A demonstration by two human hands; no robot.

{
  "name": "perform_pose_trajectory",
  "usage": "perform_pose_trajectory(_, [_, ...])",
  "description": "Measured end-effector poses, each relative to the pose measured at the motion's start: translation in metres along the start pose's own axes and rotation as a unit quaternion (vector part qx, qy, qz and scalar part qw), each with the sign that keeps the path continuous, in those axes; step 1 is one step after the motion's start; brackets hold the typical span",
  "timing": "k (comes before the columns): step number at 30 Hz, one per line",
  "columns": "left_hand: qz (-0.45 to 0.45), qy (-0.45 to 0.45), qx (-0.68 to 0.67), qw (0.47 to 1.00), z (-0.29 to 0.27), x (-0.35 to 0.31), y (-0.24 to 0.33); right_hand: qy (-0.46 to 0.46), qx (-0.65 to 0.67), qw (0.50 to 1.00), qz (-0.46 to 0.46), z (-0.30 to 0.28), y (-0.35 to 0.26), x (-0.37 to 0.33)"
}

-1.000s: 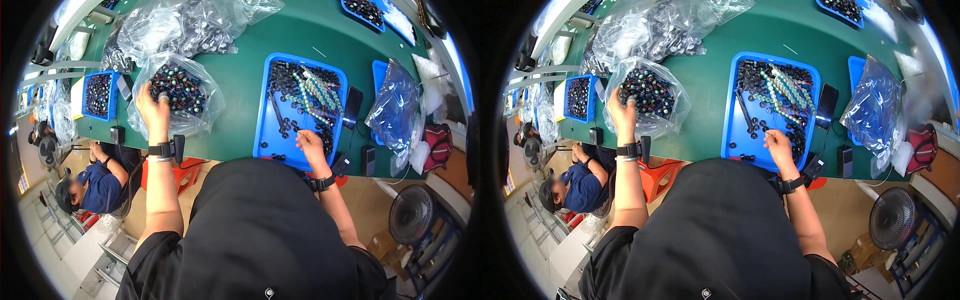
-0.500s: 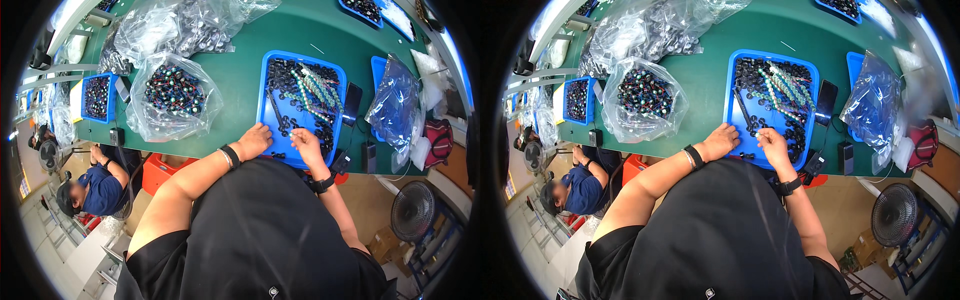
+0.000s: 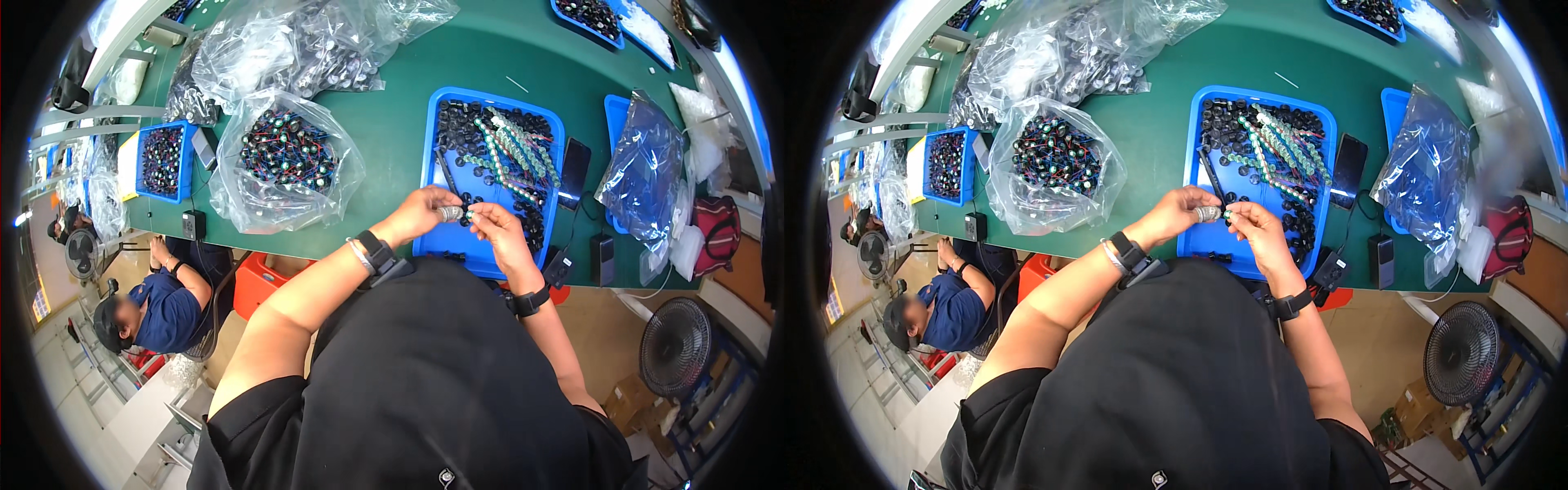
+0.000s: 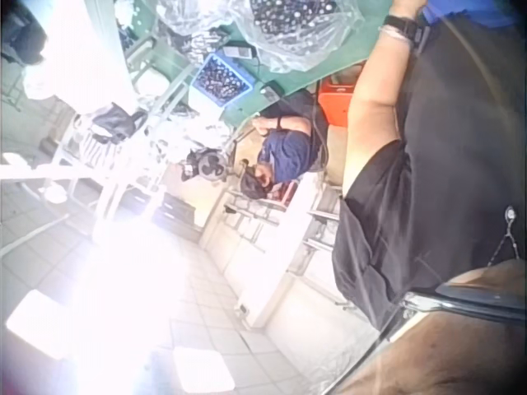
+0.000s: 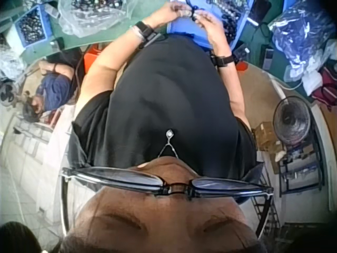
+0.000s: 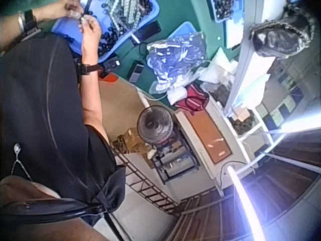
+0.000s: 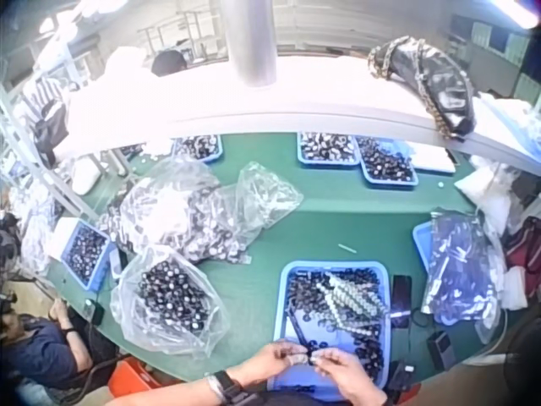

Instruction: The person assembles small electronic components by hand, picking cylindrical items from a blue tray and attaching them to a string of beads. The person works at a green table with multiple trays and bags of parts, while another person works in the background.

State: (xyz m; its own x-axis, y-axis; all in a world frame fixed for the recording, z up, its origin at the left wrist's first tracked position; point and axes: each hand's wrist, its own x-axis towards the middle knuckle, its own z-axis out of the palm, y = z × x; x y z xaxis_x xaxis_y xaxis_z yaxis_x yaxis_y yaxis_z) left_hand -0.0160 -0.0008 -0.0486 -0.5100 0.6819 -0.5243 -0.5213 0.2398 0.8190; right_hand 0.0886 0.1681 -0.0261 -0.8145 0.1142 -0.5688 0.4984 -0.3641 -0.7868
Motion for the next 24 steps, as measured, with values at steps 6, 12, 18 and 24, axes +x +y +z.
perform_pose_trajectory(6, [-0.025, -0.013, -0.043, 0.999, -0.002, -0.017, 0.024, -0.008, 0.051, 0.998, 0.043, 0.013, -0.021, -0.002])
perform_pose_trajectory(12, [0.021, 0.032, -0.054, 0.998, 0.003, -0.022, 0.023, -0.033, 0.103, 0.994, 0.024, 0.017, -0.023, 0.0])
perform_pose_trajectory(18, [0.006, 0.001, -0.05, 0.999, 0.003, -0.025, 0.025, -0.018, 0.088, 0.996, 0.024, 0.017, -0.021, 0.001])
perform_pose_trajectory(24, [0.02, -0.015, -0.082, 0.996, 0.006, -0.028, 0.027, -0.009, 0.04, 0.999, -0.017, 0.016, -0.02, -0.001])
